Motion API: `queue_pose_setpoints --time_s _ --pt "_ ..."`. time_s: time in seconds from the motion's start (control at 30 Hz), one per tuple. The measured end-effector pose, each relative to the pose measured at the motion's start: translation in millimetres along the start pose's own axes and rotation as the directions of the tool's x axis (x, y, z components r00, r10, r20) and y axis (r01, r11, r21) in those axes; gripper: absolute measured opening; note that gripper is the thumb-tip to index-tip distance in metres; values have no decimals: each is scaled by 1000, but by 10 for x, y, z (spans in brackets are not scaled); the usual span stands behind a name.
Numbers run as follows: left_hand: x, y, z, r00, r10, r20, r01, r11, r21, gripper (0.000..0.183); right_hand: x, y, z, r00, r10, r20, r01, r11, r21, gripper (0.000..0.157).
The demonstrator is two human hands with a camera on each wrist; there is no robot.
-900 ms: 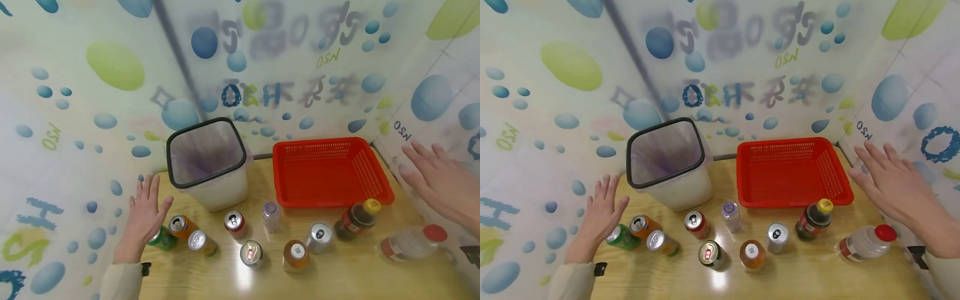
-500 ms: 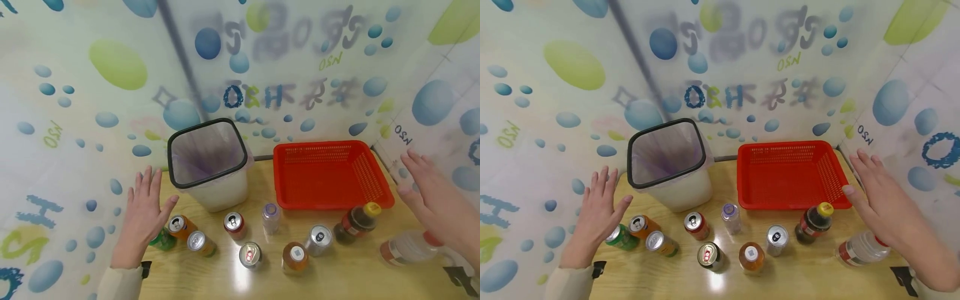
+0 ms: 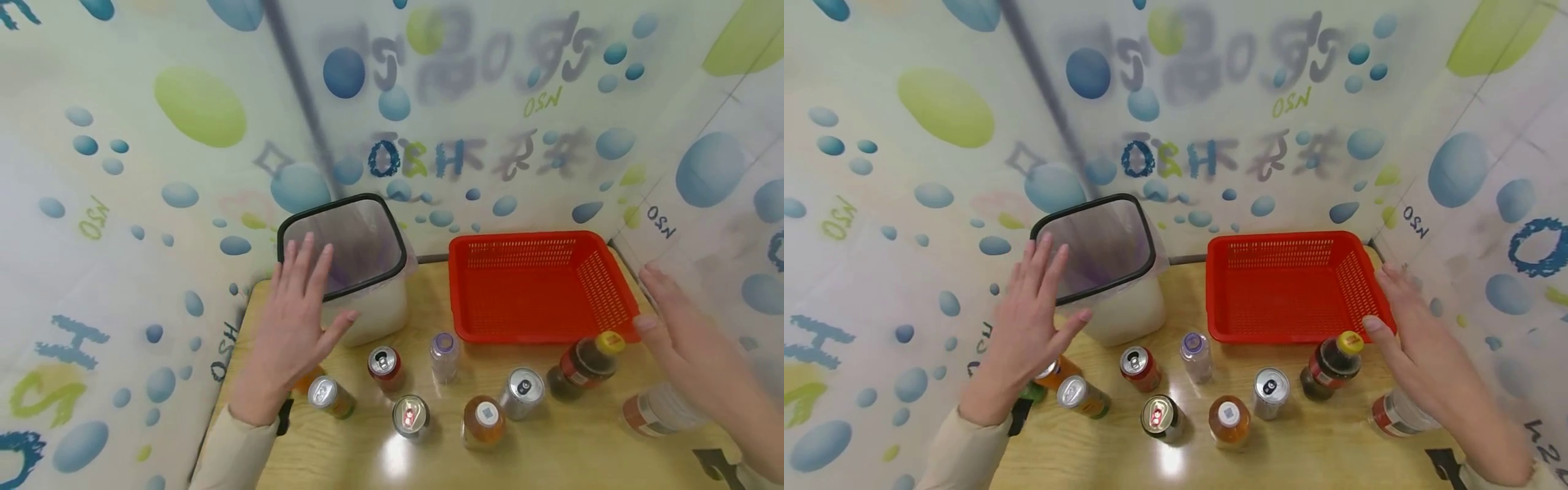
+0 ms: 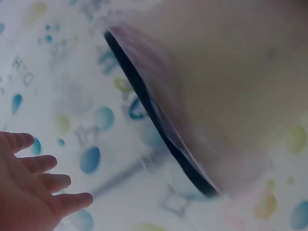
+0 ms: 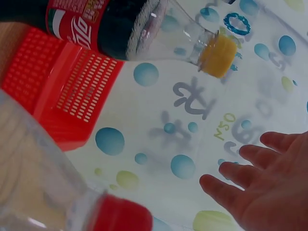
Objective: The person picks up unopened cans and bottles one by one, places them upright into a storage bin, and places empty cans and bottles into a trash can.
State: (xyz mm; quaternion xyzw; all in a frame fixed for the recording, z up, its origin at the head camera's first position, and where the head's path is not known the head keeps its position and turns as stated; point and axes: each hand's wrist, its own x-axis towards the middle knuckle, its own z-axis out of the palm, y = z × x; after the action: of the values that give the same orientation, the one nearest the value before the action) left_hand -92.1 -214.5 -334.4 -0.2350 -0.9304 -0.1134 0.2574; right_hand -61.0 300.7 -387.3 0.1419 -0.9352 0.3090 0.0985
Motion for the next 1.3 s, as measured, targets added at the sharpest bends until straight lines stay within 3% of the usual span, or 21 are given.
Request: queue_pose_setpoints --time_s 0.13,0.27,0.4,0.53,0.63,0.93,1.1,1.3 --pt "217 328 155 993 117 26 -115 991 -61 88 -25 1 74 999 36 17 -36 999 41 65" --pt "375 617 392 973 218 79 -204 967 -151 84 -55 -21 153 998 53 27 -56 992 113 65" --pt "531 818 661 940 264 216 -209 947 -245 85 -81 -32 259 999 27 -28 -23 991 135 63" --pt "709 939 899 891 220 398 -93 945 -314 88 -95 -34 360 996 5 -88 8 990 144 61" --pt "840 981 1069 853 193 485 -32 947 -320 88 -107 -34 405 995 33 -91 -18 986 165 61" --pt "1012 972 1573 769 130 626 21 973 -228 90 -204 -31 499 982 183 46 -189 953 239 63" --pt "1045 909 1845 735 87 672 32 986 -162 90 -241 5 612 982 187 34 -187 920 343 58" --pt "1002 850 2061 685 -36 727 118 991 -62 104 -244 80 821 978 197 -64 -153 895 418 63"
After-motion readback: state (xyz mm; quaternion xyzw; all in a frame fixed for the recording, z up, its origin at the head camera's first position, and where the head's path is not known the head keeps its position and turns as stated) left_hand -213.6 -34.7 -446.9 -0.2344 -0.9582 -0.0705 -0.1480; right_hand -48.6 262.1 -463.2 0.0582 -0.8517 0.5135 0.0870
